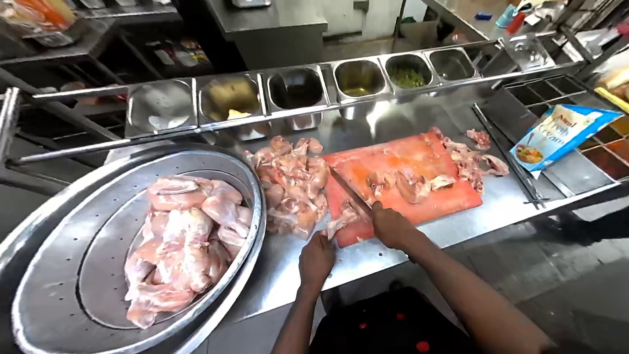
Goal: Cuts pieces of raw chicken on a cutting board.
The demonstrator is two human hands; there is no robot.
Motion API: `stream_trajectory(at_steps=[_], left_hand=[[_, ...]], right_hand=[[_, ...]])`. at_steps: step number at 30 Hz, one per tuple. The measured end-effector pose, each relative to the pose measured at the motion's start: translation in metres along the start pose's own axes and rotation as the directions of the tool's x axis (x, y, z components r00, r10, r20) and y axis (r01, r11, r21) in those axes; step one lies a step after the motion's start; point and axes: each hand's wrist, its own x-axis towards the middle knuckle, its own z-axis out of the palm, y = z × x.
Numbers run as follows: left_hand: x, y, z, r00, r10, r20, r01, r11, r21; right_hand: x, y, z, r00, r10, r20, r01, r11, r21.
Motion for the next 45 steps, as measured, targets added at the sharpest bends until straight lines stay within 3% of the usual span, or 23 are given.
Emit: stream_trajectory(at_steps=[5, 10, 13, 15, 16, 19, 21, 24, 25, 27, 29, 31, 35, 38, 40, 41, 42, 44, 45], left_hand=[[0.011, -0.011, -0.009, 1.0, -0.005, -0.021, 0.0, 0.965, -0.262], [0.027, 0.05, -0.023, 0.978, 0.207, 0.007, -0.187, 0.896, -0.403], [0.033, 0.079, -0.029, 0.94, 0.339, -0.033, -0.339, 0.921, -0.19], [0.036, 0.067, -0.025, 0.927, 0.374, 0.006, -0.374, 0.926, -0.052], [0.04, 0.054, -0.019, 0.93, 0.366, 0.036, -0.363, 0.929, -0.067], [0.043, 0.041, -0.01, 0.947, 0.304, 0.1, -0.265, 0.92, -0.289], [0.041, 0.064, -0.014, 0.949, 0.303, 0.088, -0.238, 0.871, -0.429], [0.029, 0.104, -0.024, 0.919, 0.395, 0.003, -0.302, 0.707, -0.64], [0.025, 0.108, -0.027, 0.893, 0.445, -0.066, -0.391, 0.694, -0.604], [0.027, 0.095, -0.025, 0.777, 0.604, -0.177, -0.63, 0.741, -0.235], [0.034, 0.07, -0.015, 0.697, 0.711, -0.091, -0.697, 0.702, 0.148], [0.04, 0.045, 0.001, 0.687, 0.727, 0.02, -0.688, 0.641, 0.34], [0.041, 0.018, 0.023, 0.636, 0.769, -0.066, -0.711, 0.617, 0.337], [0.037, 0.016, 0.028, 0.681, 0.723, -0.114, -0.672, 0.68, 0.295], [0.035, 0.015, 0.03, 0.693, 0.708, -0.137, -0.658, 0.699, 0.281], [0.034, 0.014, 0.03, 0.702, 0.7, -0.131, -0.653, 0.706, 0.274], [0.033, 0.014, 0.03, 0.71, 0.693, -0.124, -0.648, 0.713, 0.269], [0.033, 0.011, 0.032, 0.699, 0.703, -0.134, -0.657, 0.704, 0.269], [0.034, 0.009, 0.034, 0.687, 0.713, -0.14, -0.664, 0.694, 0.278]], right_hand=[[-0.001, 0.059, 0.007, 0.999, -0.047, -0.004, 0.047, 0.993, 0.108], [0.025, 0.102, -0.013, 0.987, 0.067, -0.144, -0.022, 0.956, 0.294], [0.02, 0.11, -0.024, 0.969, 0.122, -0.214, -0.031, 0.922, 0.387], [0.005, 0.112, -0.026, 0.959, 0.111, -0.261, 0.012, 0.903, 0.43], [-0.004, 0.113, -0.025, 0.952, 0.092, -0.29, 0.056, 0.884, 0.463], [-0.022, 0.111, -0.019, 0.937, 0.043, -0.348, 0.165, 0.822, 0.545], [-0.025, 0.109, -0.019, 0.919, 0.032, -0.392, 0.225, 0.775, 0.591], [-0.028, 0.112, -0.026, 0.882, 0.065, -0.466, 0.277, 0.73, 0.624], [-0.03, 0.114, -0.029, 0.867, 0.079, -0.492, 0.292, 0.719, 0.631], [-0.034, 0.121, -0.032, 0.838, 0.096, -0.537, 0.332, 0.692, 0.641], [-0.04, 0.125, -0.03, 0.816, 0.105, -0.569, 0.349, 0.695, 0.629], [-0.047, 0.124, -0.023, 0.806, 0.083, -0.586, 0.344, 0.74, 0.578], [-0.059, 0.1, 0.003, 0.816, -0.066, -0.575, 0.322, 0.878, 0.356], [-0.057, 0.075, 0.02, 0.925, -0.119, -0.36, 0.197, 0.962, 0.187], [-0.056, 0.06, 0.017, 0.954, -0.121, -0.276, 0.147, 0.986, 0.077], [-0.059, 0.054, 0.012, 0.929, -0.155, -0.336, 0.177, 0.984, 0.035], [-0.063, 0.05, 0.006, 0.858, -0.219, -0.464, 0.249, 0.969, 0.003], [-0.064, 0.038, -0.004, 0.606, -0.311, -0.732, 0.394, 0.917, -0.064], [-0.061, 0.029, -0.006, 0.561, -0.303, -0.77, 0.407, 0.911, -0.062]])
